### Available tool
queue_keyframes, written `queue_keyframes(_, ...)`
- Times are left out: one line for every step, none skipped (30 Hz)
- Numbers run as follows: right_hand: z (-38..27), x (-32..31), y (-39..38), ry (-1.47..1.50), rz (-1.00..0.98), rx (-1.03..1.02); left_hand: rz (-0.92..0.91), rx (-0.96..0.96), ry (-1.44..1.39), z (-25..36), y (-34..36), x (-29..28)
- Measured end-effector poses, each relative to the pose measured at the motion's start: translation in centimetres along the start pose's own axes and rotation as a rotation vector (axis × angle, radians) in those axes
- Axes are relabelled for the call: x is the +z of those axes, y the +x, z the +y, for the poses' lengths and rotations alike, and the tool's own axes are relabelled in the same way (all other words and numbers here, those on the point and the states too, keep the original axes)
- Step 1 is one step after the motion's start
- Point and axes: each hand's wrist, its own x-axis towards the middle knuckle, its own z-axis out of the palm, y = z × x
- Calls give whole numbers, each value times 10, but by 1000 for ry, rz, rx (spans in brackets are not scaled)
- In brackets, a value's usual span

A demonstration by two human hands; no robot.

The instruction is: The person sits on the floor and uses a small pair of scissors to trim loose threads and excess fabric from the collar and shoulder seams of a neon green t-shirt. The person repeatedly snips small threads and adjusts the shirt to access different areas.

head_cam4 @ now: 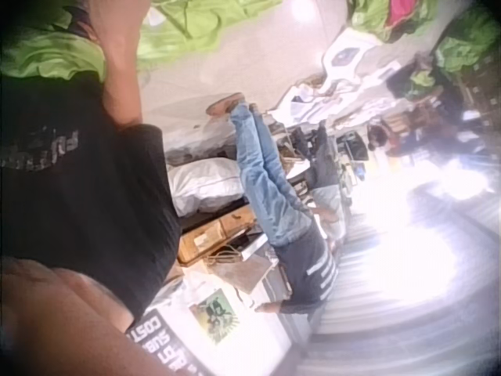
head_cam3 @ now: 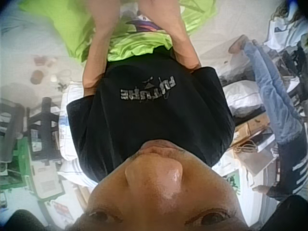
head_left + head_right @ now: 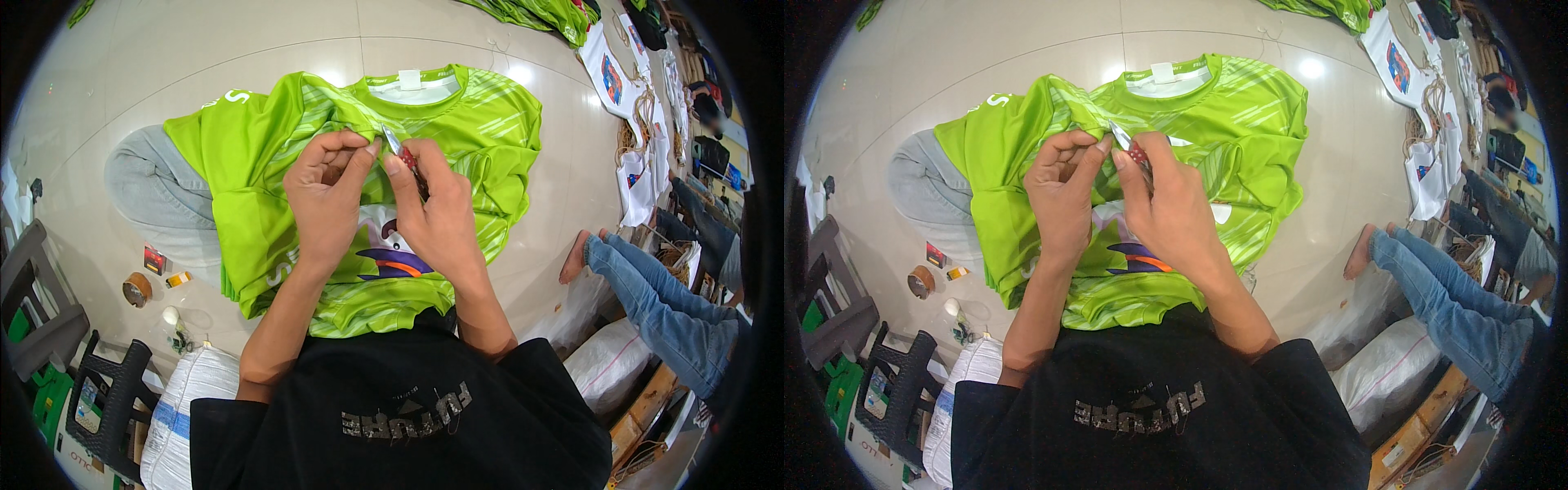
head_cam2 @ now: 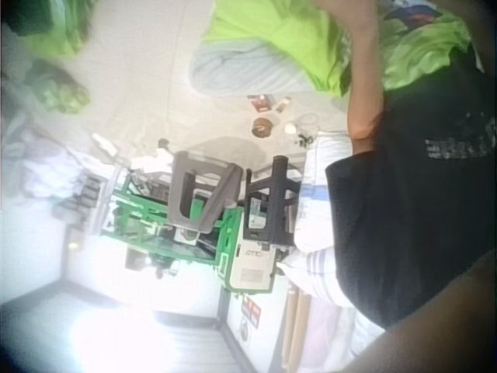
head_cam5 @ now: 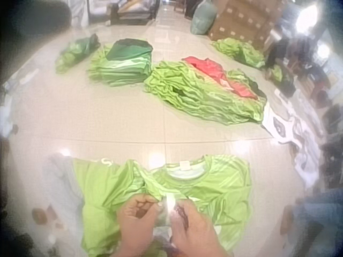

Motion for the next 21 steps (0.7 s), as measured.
queue_keyframes(1, -1, -1, 10, -9, 38, 2, 2, -7, 0, 0, 0)
queue_keyframes(2, -3, -3, 14, -19, 64, 4, 0, 4, 0, 0, 0)
queue_keyframes(3, -5, -3, 18, -30, 90, 6, -1, 14, 1, 0, 0)
queue_keyframes(5, -5, -3, 31, 6, 85, 12, -11, 26, 1, 0, 0)
queue_keyframes(7, -5, -3, 43, 41, 78, 6, 0, 19, 2, -1, 0)
queue_keyframes(8, -5, -1, 40, 84, 117, 5, 3, 14, 2, -1, 0)
queue_keyframes(7, -5, -4, 138, 101, 122, 6, -12, 13, 3, -4, 0)
queue_keyframes(7, -3, -4, 221, 130, 158, -4, -17, 18, 3, -5, 0)
queue_keyframes(7, -3, -3, 304, 146, 175, -15, -22, 23, 4, -6, 0)
queue_keyframes(7, -3, -2, 303, 143, 178, -26, -23, 23, 4, -6, 0)
queue_keyframes(6, -2, -1, 302, 124, 163, -33, -43, 17, 5, -7, 0)
queue_keyframes(7, -1, 1, 303, 105, 146, -40, -59, 7, 5, -7, 0)
queue_keyframes(7, 1, 5, 306, 108, 109, -36, -82, -1, 5, -7, -1)
queue_keyframes(8, 5, 8, 306, 111, 76, -46, -69, -7, 5, -7, -1)
queue_keyframes(8, 7, 11, 306, 107, 48, -48, -67, -11, 4, -7, -1)
queue_keyframes(11, 9, 16, 294, 123, 12, -57, -40, -23, 2, -4, 0)
queue_keyframes(11, 9, 18, 280, 129, -1, -57, -46, -16, 1, -4, -1)
queue_keyframes(12, 9, 19, 267, 142, 22, -61, -45, -15, 1, -4, -1)
queue_keyframes(12, 7, 20, 211, 154, -24, -65, -44, -15, 0, -3, -1)
queue_keyframes(12, 4, 21, 155, 174, -35, -69, -58, -9, 0, -3, -2)
queue_keyframes(11, 1, 23, 100, 194, -46, -74, -70, -2, 0, -3, -3)
